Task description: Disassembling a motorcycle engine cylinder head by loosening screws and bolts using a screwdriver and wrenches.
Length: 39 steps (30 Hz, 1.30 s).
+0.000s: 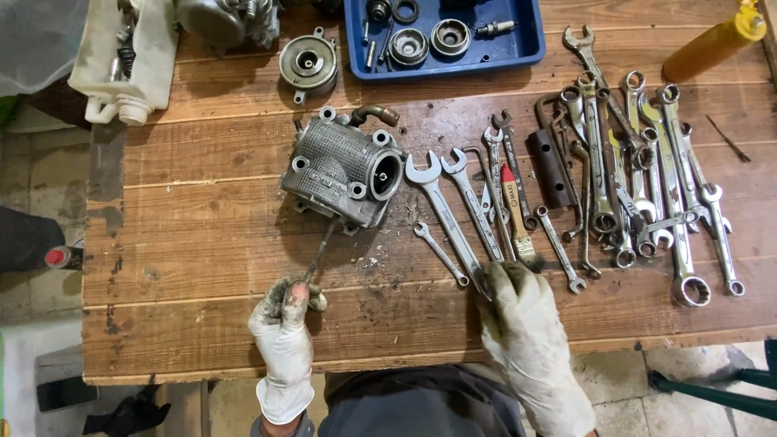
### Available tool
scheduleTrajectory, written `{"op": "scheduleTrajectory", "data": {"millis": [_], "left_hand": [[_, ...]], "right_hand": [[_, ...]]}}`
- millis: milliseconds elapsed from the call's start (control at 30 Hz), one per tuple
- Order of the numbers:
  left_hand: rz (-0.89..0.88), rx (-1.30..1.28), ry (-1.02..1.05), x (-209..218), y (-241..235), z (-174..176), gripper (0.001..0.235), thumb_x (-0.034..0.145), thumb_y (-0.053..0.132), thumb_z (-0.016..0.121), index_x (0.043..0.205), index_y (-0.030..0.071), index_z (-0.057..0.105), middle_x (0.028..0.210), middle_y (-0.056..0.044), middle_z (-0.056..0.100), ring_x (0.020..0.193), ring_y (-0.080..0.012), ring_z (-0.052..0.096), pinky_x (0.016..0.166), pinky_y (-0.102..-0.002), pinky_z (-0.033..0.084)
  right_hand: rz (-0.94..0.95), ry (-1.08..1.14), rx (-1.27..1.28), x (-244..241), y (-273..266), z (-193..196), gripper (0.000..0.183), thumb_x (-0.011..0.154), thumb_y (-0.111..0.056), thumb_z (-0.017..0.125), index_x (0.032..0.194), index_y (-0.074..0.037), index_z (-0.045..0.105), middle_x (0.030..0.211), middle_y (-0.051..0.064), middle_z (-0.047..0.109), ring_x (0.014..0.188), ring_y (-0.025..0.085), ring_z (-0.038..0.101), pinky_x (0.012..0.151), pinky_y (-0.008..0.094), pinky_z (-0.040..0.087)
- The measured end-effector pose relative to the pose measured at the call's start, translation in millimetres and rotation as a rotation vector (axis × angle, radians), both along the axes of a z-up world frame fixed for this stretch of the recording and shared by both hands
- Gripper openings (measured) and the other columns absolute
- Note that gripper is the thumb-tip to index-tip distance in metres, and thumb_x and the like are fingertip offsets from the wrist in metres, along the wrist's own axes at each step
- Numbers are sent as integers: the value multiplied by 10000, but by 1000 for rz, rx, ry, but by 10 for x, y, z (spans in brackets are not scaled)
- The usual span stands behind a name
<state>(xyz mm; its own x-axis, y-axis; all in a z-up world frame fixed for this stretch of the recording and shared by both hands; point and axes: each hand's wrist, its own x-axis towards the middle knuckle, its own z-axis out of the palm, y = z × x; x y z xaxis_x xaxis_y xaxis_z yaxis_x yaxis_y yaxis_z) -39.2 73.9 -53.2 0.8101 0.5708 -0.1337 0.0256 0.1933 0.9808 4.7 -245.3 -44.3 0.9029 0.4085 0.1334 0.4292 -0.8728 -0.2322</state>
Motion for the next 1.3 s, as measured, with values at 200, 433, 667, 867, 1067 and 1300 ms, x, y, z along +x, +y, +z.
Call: {"op": "scheduleTrajectory", "data": {"millis": [200,433,667,867,1067,1300], "left_hand": [[65,-42,-142,-8,-27,-262,202,940,239,751,871,54,708,690,-84,684,594,-166,669,517,-321,540],[142,-6,-193,36,-90,-266,266,926,271,761,854,28,683,712,-75,646,544,-167,594,487,-314,478],[121,49,-204,38,-96,-257,248,948,255,738,924,12,693,699,-79,653,559,-157,612,490,-312,495],[49,41,-132,7,-79,-143,204,965,255,710,960,51,708,694,-49,681,583,-130,631,511,-275,522],[3,22,-190,42,-96,21,250,985,299,690,917,58,686,737,-33,675,628,-120,620,574,-269,522],[-48,12,-218,22,-60,97,304,1019,346,636,890,73,676,777,-37,676,680,-138,637,666,-311,539]], "right_hand": [[-163,120,-11,-103,-31,-71,702,892,-226,652,1522,-100,369,1165,274,533,965,439,543,822,597,519],[-280,60,-323,184,122,118,593,939,-189,545,1511,-95,420,808,92,608,649,267,635,510,426,578],[-212,-103,-289,486,202,305,255,878,-233,606,1089,-94,639,881,127,677,720,351,670,569,461,544],[-167,-206,-571,481,212,170,240,824,-295,564,967,-103,568,778,99,576,678,304,626,505,426,502],[-305,337,-444,621,357,471,266,973,-206,511,1108,9,589,936,187,694,799,382,757,640,469,686],[-749,771,331,553,445,1078,506,1026,-51,408,1528,-93,462,1469,188,563,1363,308,541,1205,443,387]]}}
